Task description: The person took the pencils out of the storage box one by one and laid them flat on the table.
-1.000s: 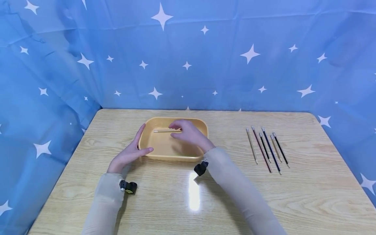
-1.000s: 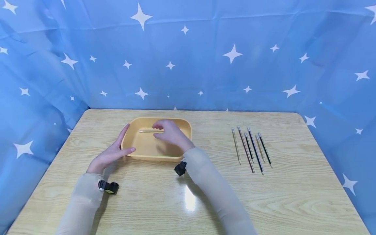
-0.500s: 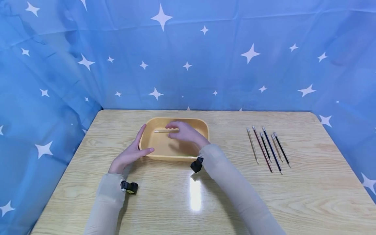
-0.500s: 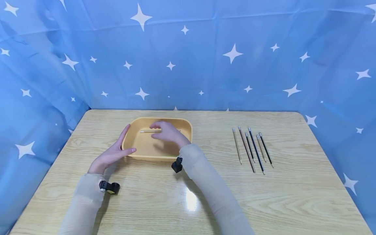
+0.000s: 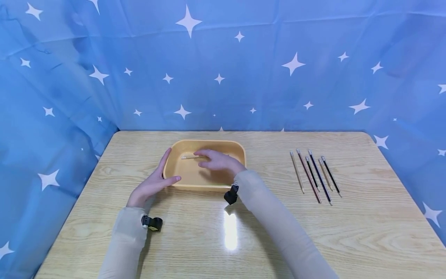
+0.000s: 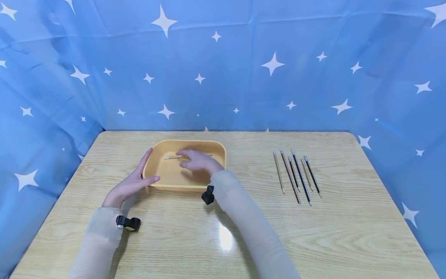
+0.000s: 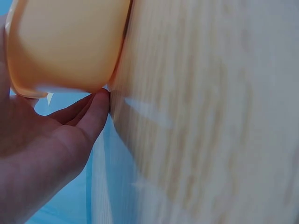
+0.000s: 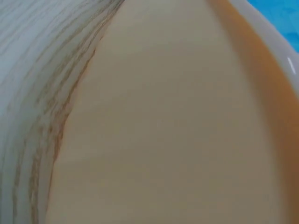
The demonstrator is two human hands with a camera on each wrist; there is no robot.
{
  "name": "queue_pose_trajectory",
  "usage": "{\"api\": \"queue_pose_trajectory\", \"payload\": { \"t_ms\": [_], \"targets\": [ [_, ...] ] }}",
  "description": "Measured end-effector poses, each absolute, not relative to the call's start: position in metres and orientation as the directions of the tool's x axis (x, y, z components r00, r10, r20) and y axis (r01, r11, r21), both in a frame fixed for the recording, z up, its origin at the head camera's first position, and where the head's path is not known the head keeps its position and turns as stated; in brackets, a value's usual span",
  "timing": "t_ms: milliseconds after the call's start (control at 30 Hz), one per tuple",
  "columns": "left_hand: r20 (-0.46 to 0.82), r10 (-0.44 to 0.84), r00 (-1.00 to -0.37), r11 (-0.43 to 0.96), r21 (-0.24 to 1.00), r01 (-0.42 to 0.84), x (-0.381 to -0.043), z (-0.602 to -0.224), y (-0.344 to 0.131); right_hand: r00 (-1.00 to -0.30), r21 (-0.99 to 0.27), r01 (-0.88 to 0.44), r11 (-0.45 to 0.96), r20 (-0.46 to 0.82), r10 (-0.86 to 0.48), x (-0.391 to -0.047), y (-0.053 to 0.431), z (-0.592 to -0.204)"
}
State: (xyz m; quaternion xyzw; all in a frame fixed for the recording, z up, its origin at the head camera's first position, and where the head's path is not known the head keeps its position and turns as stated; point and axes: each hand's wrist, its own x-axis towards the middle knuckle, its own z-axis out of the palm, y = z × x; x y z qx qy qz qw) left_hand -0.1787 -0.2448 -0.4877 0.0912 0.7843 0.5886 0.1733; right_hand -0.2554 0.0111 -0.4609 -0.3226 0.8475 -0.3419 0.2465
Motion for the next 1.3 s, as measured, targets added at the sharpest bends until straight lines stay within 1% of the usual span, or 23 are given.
{"api": "queue_pose_trajectory", "payload": {
  "t_ms": [200,500,767,933,1200,1300],
  "targets": [
    [-0.166,0.349,-0.922,0.291,0.955,-0.062,-0.1790,-0.4875,-0.2450,-0.672,-0.743,-0.400,0.537,-0.160,-0.723,-0.2572,0.0097,-0.4641],
    [-0.164,0.349,-0.923,0.288,0.956,-0.061,-0.1791,-0.4874,-0.2449,-0.705,-0.767,-0.365,0.527,-0.142,-0.695,-0.2562,0.0091,-0.4653],
    [-0.166,0.341,-0.925,0.319,0.946,-0.053,-0.1783,-0.4861,-0.2449,-0.722,-0.729,-0.397,0.557,-0.126,-0.680,-0.2569,0.0062,-0.4664],
    [-0.170,0.339,-0.925,0.317,0.947,-0.057,-0.1781,-0.4860,-0.2447,-0.719,-0.709,-0.417,0.568,-0.125,-0.684,-0.2564,0.0052,-0.4677],
    [-0.179,0.334,-0.925,0.303,0.950,-0.075,-0.1775,-0.4858,-0.2439,-0.694,-0.658,-0.480,0.579,-0.118,-0.710,-0.2578,0.0036,-0.4697],
    [-0.177,0.335,-0.926,0.308,0.949,-0.070,-0.1773,-0.4852,-0.2440,-0.695,-0.638,-0.484,0.599,-0.135,-0.706,-0.2579,0.0028,-0.4702]
  ]
}}
